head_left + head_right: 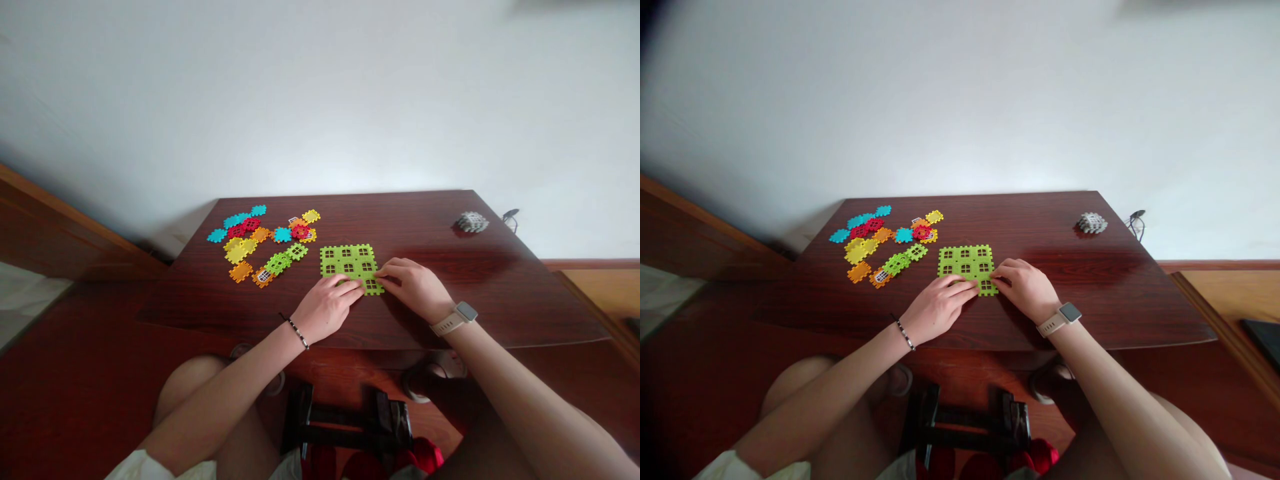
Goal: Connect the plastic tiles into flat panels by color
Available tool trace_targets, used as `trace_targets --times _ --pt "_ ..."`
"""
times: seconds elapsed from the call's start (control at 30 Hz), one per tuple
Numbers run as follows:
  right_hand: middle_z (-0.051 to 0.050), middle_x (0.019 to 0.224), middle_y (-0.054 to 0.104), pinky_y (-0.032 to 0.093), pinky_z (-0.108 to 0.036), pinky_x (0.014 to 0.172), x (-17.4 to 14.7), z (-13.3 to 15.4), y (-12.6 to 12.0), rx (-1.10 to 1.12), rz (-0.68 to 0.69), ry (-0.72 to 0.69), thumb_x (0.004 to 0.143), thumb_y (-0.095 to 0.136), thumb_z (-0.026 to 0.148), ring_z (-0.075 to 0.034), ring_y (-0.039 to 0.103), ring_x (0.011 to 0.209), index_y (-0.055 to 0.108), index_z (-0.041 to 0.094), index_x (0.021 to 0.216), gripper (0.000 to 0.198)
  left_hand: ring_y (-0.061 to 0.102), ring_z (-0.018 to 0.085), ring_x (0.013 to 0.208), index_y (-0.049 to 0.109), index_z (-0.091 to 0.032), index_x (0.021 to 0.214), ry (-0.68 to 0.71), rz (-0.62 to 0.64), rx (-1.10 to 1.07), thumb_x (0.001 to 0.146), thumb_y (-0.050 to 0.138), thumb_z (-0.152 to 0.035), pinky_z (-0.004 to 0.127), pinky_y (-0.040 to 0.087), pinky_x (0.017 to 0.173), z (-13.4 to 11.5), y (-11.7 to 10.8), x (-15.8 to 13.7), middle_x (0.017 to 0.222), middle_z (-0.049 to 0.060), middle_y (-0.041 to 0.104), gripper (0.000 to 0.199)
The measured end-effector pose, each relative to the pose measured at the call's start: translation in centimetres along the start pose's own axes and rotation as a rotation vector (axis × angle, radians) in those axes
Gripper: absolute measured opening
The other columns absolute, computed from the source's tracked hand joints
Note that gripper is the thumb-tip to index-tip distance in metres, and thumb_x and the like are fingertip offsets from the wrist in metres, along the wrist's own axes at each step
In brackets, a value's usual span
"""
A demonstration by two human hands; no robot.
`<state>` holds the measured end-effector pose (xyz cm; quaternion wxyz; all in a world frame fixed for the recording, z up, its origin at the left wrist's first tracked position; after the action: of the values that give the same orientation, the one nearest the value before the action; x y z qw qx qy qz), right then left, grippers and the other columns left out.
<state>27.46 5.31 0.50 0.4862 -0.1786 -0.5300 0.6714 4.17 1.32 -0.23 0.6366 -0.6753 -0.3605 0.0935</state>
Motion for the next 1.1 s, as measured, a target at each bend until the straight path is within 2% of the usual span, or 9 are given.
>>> trace_targets --times 0.3,0.53,0.67,0.8,0.97,1.1 --pt "-0.006 0.100 0.078 0.053 -0.035 0.082 0.6 -0.2 0.0 0.016 0.023 0.058 0.102 0.068 0.029 -0.024 0.072 0.094 0.079 0.024 0.096 0.014 0.061 0.026 0.130 0.067 -0.019 0.139 -0.005 0.016 0.000 0.104 0.054 -0.009 0.047 0.055 0.113 -0.2 -0.2 0.5 0.144 0.007 0.070 0.039" --pt "-0.006 0.099 0.077 0.053 -0.036 0.084 0.5 0.2 0.1 0.042 -0.022 0.076 0.103 0.066 0.028 -0.025 0.072 0.095 0.076 0.023 0.094 0.014 0.062 0.024 0.131 0.066 -0.021 0.140 -0.008 -0.057 -0.086 0.106 0.053 -0.010 0.047 0.055 0.117 0.4 0.3 -0.1 0.144 0.006 0.070 0.038" --pt "-0.006 0.100 0.077 0.053 -0.035 0.084 0.3 0.3 0.3 0.034 -0.035 0.069 0.104 0.065 0.028 -0.025 0.072 0.096 0.076 0.023 0.095 0.015 0.063 0.023 0.132 0.064 -0.021 0.142 -0.044 -0.107 -0.134 0.106 0.055 -0.012 0.046 0.054 0.120 1.3 -0.1 -0.4 0.145 0.007 0.069 0.038" --pt "-0.006 0.101 0.078 0.053 -0.034 0.084 0.2 0.2 0.5 0.017 -0.037 0.064 0.104 0.066 0.027 -0.024 0.072 0.097 0.076 0.024 0.094 0.014 0.063 0.027 0.135 0.060 -0.023 0.145 -0.153 -0.145 -0.051 0.105 0.057 -0.017 0.054 0.051 0.122 4.1 -1.6 -0.7 0.146 0.010 0.067 0.040" --pt "-0.005 0.101 0.077 0.053 -0.035 0.085 0.1 0.4 0.5 0.018 -0.045 0.064 0.104 0.066 0.025 -0.024 0.072 0.097 0.076 0.023 0.095 0.014 0.061 0.034 0.136 0.055 -0.018 0.148 -0.436 -0.203 0.108 0.104 0.060 -0.028 0.057 0.051 0.120 9.7 -4.1 -2.6 0.144 0.017 0.066 0.045" --pt "-0.005 0.101 0.077 0.053 -0.036 0.085 0.2 0.5 0.4 0.018 -0.045 0.058 0.104 0.065 0.025 -0.025 0.071 0.097 0.076 0.023 0.095 0.015 0.061 0.038 0.133 0.056 -0.015 0.146 -0.637 -0.144 0.186 0.101 0.064 -0.038 0.056 0.050 0.118 13.1 -5.2 -4.7 0.140 0.019 0.067 0.051"
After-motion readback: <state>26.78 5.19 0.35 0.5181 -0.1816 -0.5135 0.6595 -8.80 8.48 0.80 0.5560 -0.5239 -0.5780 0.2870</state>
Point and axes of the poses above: each hand's wrist, its own x-axis towards the middle knuckle, its own y-axis out of the palm, z = x × y, the point moved 3 cm from there along x, towards the middle knuckle
